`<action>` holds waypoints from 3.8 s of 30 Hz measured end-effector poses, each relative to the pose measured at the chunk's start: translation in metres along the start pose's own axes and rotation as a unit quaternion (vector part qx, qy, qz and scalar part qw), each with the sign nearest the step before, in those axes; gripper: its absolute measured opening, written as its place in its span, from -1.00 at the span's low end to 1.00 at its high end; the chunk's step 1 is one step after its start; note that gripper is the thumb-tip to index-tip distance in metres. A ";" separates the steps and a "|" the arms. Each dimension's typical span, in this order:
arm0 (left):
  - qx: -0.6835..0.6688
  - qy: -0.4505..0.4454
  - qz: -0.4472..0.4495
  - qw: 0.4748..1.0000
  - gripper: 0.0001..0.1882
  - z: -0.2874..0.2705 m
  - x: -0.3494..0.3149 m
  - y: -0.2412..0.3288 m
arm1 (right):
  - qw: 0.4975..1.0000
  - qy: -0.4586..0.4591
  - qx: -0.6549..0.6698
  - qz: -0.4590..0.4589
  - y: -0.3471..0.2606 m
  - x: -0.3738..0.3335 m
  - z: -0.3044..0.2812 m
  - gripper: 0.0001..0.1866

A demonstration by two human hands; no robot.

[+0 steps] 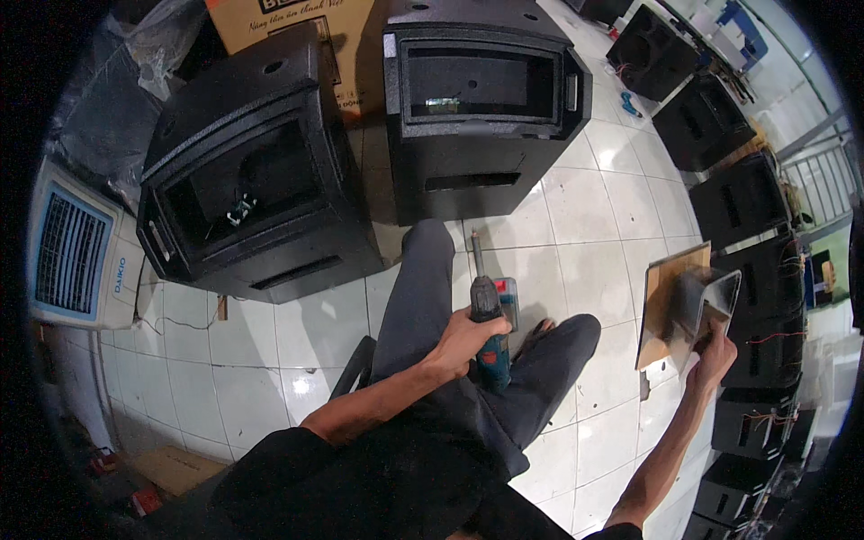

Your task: The person walks through a workshop and uses a cordless drill to fasten screws into the back panel of a large black speaker. The person retrieves screws from a small plastic container and secures them into the speaker enclosure.

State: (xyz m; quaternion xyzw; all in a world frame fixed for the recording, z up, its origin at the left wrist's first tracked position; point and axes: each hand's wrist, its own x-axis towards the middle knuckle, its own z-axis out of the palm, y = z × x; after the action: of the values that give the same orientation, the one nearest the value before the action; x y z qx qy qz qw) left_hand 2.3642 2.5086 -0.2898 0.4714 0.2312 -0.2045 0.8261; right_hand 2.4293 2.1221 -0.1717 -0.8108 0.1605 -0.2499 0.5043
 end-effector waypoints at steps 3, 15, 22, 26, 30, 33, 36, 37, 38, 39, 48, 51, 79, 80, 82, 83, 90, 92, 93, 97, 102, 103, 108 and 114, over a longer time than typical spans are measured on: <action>-0.005 0.011 -0.025 1.000 -0.68 -0.001 0.001 -0.002 | 1.000 0.006 0.022 0.013 0.001 -0.032 -0.004 -0.67; 0.001 0.036 -0.017 0.999 -0.75 0.022 0.050 -0.016 | 0.968 0.090 -0.212 0.101 0.106 -0.053 -0.071 -0.54; 0.020 0.078 -0.032 0.996 -0.77 0.026 0.075 -0.019 | 0.969 0.001 -0.207 0.134 0.118 0.002 -0.057 -0.60; 0.019 0.086 -0.032 0.996 -0.76 0.036 0.084 -0.004 | 0.985 -0.040 -0.142 0.090 0.103 0.033 -0.030 -0.60; 0.015 0.121 -0.026 0.992 -0.73 0.049 0.088 0.011 | 0.986 -0.052 -0.144 0.062 0.090 0.077 0.002 -0.63; -0.009 0.128 -0.023 0.991 -0.72 0.058 0.093 0.025 | 0.986 -0.077 -0.146 0.017 0.058 0.114 0.029 -0.61; -0.025 0.132 -0.008 0.991 -0.74 0.061 0.097 0.038 | 0.974 -0.128 -0.174 -0.062 0.034 0.156 0.051 -0.62; -0.032 0.122 -0.005 0.992 -0.74 0.060 0.101 0.040 | 0.966 -0.142 -0.194 -0.094 0.024 0.170 0.056 -0.63; -0.036 0.118 -0.005 0.992 -0.75 0.059 0.102 0.037 | 0.972 -0.150 -0.159 -0.081 -0.001 0.170 0.074 -0.63; -0.054 0.118 0.004 0.992 -0.74 0.060 0.104 0.034 | 0.970 -0.168 -0.149 -0.090 -0.012 0.179 0.082 -0.62; -0.097 0.179 0.067 0.977 -0.79 0.045 0.118 0.060 | 0.955 -0.269 -0.056 -0.113 -0.072 0.198 0.189 -0.61; -0.099 0.191 0.073 0.974 -0.77 0.044 0.121 0.072 | 0.942 -0.303 -0.044 -0.138 -0.075 0.208 0.210 -0.62; -0.171 0.286 0.101 0.938 -0.81 0.085 0.160 0.150 | 0.827 -0.556 0.078 0.011 -0.286 0.272 0.604 -0.75; -0.171 0.280 0.094 0.940 -0.78 0.086 0.159 0.156 | 0.828 -0.555 0.079 0.025 -0.289 0.268 0.615 -0.76; -0.171 0.268 0.081 0.945 -0.74 0.082 0.157 0.164 | 0.831 -0.554 0.058 0.018 -0.289 0.260 0.636 -0.75; -0.169 0.265 0.089 0.945 -0.75 0.080 0.158 0.166 | 0.832 -0.552 0.048 0.014 -0.290 0.259 0.643 -0.75; -0.125 0.308 0.071 0.941 -0.78 0.077 0.149 0.174 | 0.797 -0.500 0.049 -0.336 -0.281 0.253 0.591 -0.64; -0.072 0.308 0.081 0.945 -0.73 0.078 0.151 0.178 | 0.767 -0.511 0.096 -0.375 -0.250 0.237 0.521 -0.65; -0.024 0.298 0.082 0.951 -0.68 0.078 0.150 0.181 | 0.744 -0.567 0.166 -0.312 -0.220 0.229 0.494 -0.70; 0.015 0.240 0.056 0.969 -0.62 0.088 0.151 0.203 | 0.484 -0.817 -0.033 -0.310 -0.114 0.203 0.410 -0.40; -0.015 0.179 0.027 0.983 -0.57 0.114 0.166 0.244 | 0.548 -0.806 0.092 -0.206 -0.061 0.146 0.361 0.39; 0.012 0.165 0.019 0.986 -0.56 0.117 0.167 0.257 | 0.563 -0.789 0.133 -0.205 -0.054 0.147 0.357 0.41; -0.012 0.095 -0.001 0.995 -0.54 0.129 0.194 0.265 | 0.601 -0.784 0.152 0.011 -0.058 0.157 0.352 0.08; 0.123 -0.048 0.042 0.990 -0.45 0.168 0.204 0.286 | 0.714 -0.652 0.185 0.175 -0.008 0.169 0.348 -0.28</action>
State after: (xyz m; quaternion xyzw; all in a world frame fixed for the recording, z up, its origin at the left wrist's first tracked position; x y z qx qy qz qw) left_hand 2.7198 2.4719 -0.1357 0.5682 0.1440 -0.2190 0.7801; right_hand 2.7661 2.2961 -0.2513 -0.6204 -0.1192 0.4090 0.6584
